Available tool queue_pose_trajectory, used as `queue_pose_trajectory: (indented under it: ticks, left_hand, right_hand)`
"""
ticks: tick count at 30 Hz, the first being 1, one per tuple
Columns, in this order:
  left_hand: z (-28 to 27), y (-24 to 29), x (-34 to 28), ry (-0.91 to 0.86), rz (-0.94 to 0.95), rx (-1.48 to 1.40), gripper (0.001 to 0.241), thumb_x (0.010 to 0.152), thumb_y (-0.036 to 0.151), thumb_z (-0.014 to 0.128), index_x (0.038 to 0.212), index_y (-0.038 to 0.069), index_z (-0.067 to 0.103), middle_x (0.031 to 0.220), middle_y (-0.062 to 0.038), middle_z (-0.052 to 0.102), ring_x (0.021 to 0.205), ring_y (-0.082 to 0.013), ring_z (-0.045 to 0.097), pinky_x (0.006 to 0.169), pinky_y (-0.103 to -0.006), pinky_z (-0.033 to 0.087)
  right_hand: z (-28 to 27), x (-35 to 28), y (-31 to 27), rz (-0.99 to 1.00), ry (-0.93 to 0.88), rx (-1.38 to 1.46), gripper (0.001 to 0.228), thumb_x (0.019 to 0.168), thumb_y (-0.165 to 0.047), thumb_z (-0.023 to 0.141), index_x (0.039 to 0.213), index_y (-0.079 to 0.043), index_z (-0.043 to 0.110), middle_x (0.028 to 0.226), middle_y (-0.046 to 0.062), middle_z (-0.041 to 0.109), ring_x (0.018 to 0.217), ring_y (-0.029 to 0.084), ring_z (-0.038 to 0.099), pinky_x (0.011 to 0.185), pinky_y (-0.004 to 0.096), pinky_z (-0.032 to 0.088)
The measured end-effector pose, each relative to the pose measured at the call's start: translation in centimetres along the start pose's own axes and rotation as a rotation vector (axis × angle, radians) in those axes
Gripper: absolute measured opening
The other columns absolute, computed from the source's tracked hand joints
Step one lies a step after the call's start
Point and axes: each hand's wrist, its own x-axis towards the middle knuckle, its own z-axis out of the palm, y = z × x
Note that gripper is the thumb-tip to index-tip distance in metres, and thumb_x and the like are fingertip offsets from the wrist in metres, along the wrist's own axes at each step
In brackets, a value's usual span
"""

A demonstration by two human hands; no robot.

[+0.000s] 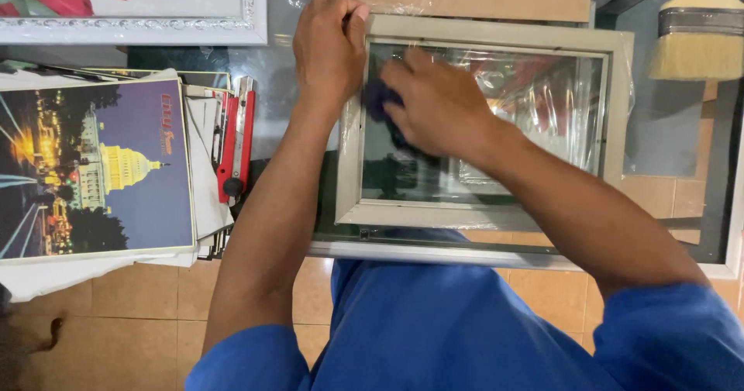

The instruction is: Clean the glass and frame of a picture frame using a large brush and a cloth.

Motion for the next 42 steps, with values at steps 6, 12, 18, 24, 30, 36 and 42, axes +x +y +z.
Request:
queue_pose_trajectory:
  ticks: [6, 12, 18, 24, 30, 36, 42]
  left_hand:
    - [0.0, 0.2, -0.2, 0.036, 0.015, 0.023, 0.02, 0.101, 0.023, 0.061, 0.092, 0.009, 0.072, 0.083, -0.007, 0.057, 0.073, -0.0245, 0.055, 0.067, -0.0398, 0.047]
    - [-0.3, 0.4, -0.1, -0.034, 0.074, 0.038, 0.026, 0.088, 0.024, 0.09, 0.096, 0.008, 0.071, 0.094, -0.006, 0.058, 0.088, -0.0252, 0.059, 0.078, -0.0393, 0.051]
    - [-0.4, 0.8, -0.1, -0.06, 0.054, 0.053, 0.023, 0.09, 0.021, 0.089, 0.096, 0.008, 0.071, 0.094, -0.006, 0.056, 0.086, -0.0237, 0.057, 0.079, -0.0381, 0.048]
    - [-0.3, 0.8, 0.0, -0.053, 0.076, 0.046, 0.024, 0.091, 0.017, 0.09, 0.095, 0.007, 0.069, 0.095, -0.006, 0.059, 0.088, -0.0241, 0.059, 0.081, -0.0376, 0.049]
    - [-0.2, 0.7, -0.3, -0.062, 0.098, 0.072, 0.026, 0.089, 0.018, 0.091, 0.096, 0.007, 0.069, 0.099, -0.008, 0.062, 0.094, -0.0278, 0.057, 0.086, -0.0399, 0.047]
    - [-0.1, 0.7, -0.2, -0.039, 0.084, 0.049, 0.025, 0.089, 0.02, 0.088, 0.097, 0.008, 0.068, 0.098, -0.008, 0.06, 0.093, -0.0277, 0.055, 0.086, -0.041, 0.046]
    - [-0.1, 0.6, -0.1, -0.056, 0.03, 0.027, 0.024, 0.087, 0.022, 0.087, 0.094, 0.008, 0.068, 0.097, -0.006, 0.061, 0.092, -0.0257, 0.056, 0.087, -0.0399, 0.046]
  right_hand:
    - [-0.4, 2.7, 3.2, -0.004, 0.234, -0.046, 0.033, 0.084, -0.011, 0.077, 0.113, -0.004, 0.064, 0.105, 0.02, 0.06, 0.085, 0.042, 0.064, 0.071, 0.05, 0.052]
    - [-4.1, -6.8, 10.2, 0.259, 0.063, -0.209, 0.023, 0.099, -0.019, 0.073, 0.12, -0.009, 0.069, 0.109, 0.014, 0.065, 0.093, 0.031, 0.065, 0.08, 0.046, 0.053]
    - [-5.4, -13.9, 18.2, 0.484, 0.071, -0.338, 0.039, 0.094, -0.02, 0.081, 0.13, -0.006, 0.075, 0.11, 0.022, 0.071, 0.088, 0.041, 0.07, 0.075, 0.048, 0.056]
    - [-6.6, -15.1, 14.9, 0.396, -0.046, -0.377, 0.03, 0.095, -0.024, 0.074, 0.124, -0.015, 0.074, 0.114, 0.016, 0.069, 0.096, 0.037, 0.069, 0.08, 0.048, 0.055]
    - [-6.1, -20.7, 8.8, 0.283, -0.422, -0.367, 0.044, 0.083, -0.022, 0.07, 0.126, -0.028, 0.067, 0.11, 0.002, 0.066, 0.089, 0.024, 0.071, 0.082, 0.035, 0.06]
    - [-4.5, -17.6, 6.3, 0.3, -0.404, -0.329, 0.047, 0.082, -0.016, 0.069, 0.127, -0.026, 0.062, 0.105, 0.002, 0.061, 0.081, 0.022, 0.067, 0.069, 0.034, 0.06]
    - [0.0, -7.2, -1.9, -0.067, 0.008, -0.033, 0.042, 0.072, -0.011, 0.07, 0.113, -0.012, 0.061, 0.107, 0.015, 0.052, 0.087, 0.039, 0.059, 0.071, 0.049, 0.05]
